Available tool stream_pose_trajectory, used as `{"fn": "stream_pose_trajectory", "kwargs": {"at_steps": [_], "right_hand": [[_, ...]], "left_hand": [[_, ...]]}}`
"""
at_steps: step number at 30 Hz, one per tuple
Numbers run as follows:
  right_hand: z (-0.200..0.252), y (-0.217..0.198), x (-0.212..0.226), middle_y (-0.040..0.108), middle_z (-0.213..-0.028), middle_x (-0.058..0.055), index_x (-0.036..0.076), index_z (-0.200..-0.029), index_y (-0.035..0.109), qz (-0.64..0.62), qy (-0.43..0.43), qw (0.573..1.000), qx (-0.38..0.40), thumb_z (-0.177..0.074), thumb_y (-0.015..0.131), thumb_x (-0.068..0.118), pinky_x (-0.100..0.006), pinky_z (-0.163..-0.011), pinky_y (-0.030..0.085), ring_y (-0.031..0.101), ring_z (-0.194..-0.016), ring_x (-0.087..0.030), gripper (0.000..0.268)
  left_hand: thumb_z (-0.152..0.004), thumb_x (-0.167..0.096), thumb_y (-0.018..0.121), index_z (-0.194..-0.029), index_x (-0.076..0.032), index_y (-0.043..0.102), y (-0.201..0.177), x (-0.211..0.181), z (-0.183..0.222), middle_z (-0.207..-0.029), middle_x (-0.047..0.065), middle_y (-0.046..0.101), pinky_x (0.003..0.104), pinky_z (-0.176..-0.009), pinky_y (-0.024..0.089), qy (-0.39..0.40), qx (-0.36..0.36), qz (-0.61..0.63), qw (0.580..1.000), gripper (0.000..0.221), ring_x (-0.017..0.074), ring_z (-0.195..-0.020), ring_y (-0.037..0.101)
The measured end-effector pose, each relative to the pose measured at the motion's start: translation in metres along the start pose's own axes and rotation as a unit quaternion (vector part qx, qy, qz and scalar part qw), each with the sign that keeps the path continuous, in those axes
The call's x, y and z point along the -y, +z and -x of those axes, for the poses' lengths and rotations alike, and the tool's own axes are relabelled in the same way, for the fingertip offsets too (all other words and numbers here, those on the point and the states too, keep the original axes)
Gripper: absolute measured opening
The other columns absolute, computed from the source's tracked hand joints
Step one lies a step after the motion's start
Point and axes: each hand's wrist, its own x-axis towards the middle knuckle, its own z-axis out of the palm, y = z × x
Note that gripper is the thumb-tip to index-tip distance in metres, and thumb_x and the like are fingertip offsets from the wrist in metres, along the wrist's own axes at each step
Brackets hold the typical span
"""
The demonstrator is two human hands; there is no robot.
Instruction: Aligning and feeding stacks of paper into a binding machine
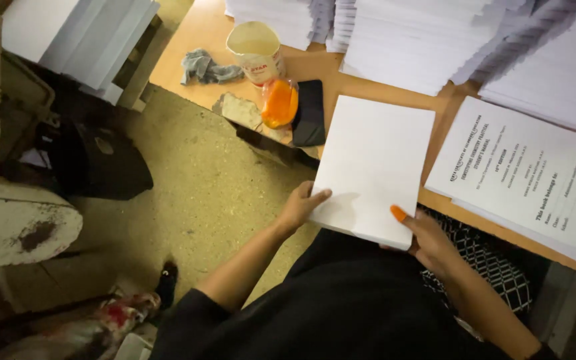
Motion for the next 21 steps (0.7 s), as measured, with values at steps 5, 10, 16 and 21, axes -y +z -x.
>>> {"fn": "stream_pose_trajectory", "kwargs": {"at_steps": [5, 10, 16, 21], "right_hand": [[0.022, 0.004, 0.017, 0.065, -0.115, -0.026, -0.006, -0.125, 0.061, 0.225, -0.014, 0.974, -0.03, -0.068, 0.082, 0.018, -0.056, -0.088, 0.05, 0.062, -0.108, -0.038, 0.065], [0.031, 0.048, 0.065, 0.066, -0.112, -0.017, -0.001, -0.119, 0.062, 0.271, -0.1, 0.956, -0.046, -0.068, 0.078, 0.025, -0.047, -0.096, 0.047, 0.059, -0.109, -0.031, 0.06], [-0.007, 0.018, 0.019, 0.069, -0.1, -0.011, 0.01, -0.118, 0.065, 0.274, -0.142, 0.944, -0.115, -0.071, 0.083, 0.019, -0.042, -0.083, 0.052, 0.065, -0.094, -0.025, 0.052], [0.017, 0.009, 0.076, 0.067, -0.107, -0.012, 0.013, -0.125, 0.063, 0.247, -0.164, 0.942, -0.157, -0.076, 0.083, 0.023, -0.045, -0.088, 0.048, 0.064, -0.1, -0.027, 0.053]], "left_hand": [[-0.075, -0.037, 0.08, -0.129, -0.017, 0.046, 0.014, -0.004, 0.017, -0.097, 0.02, 0.069, 0.049, -0.073, 0.056, 0.106, -0.057, -0.263, 0.957, 0.067, 0.0399, -0.091, 0.069], [-0.079, -0.027, 0.068, -0.136, -0.011, 0.045, 0.053, -0.029, 0.074, -0.088, 0.001, 0.072, 0.025, -0.043, 0.049, 0.364, -0.289, -0.591, 0.659, 0.063, 0.01, -0.051, 0.063], [-0.084, -0.031, 0.065, -0.125, -0.008, 0.057, 0.039, -0.027, 0.047, -0.086, 0.007, 0.069, 0.034, -0.058, 0.051, 0.268, -0.191, -0.348, 0.878, 0.047, 0.0224, -0.071, 0.065], [-0.085, -0.006, 0.067, -0.124, 0.004, 0.058, 0.01, -0.103, 0.051, -0.112, 0.026, 0.065, 0.044, -0.095, 0.048, 0.274, -0.126, 0.165, 0.939, 0.041, 0.0302, -0.109, 0.06]]}}
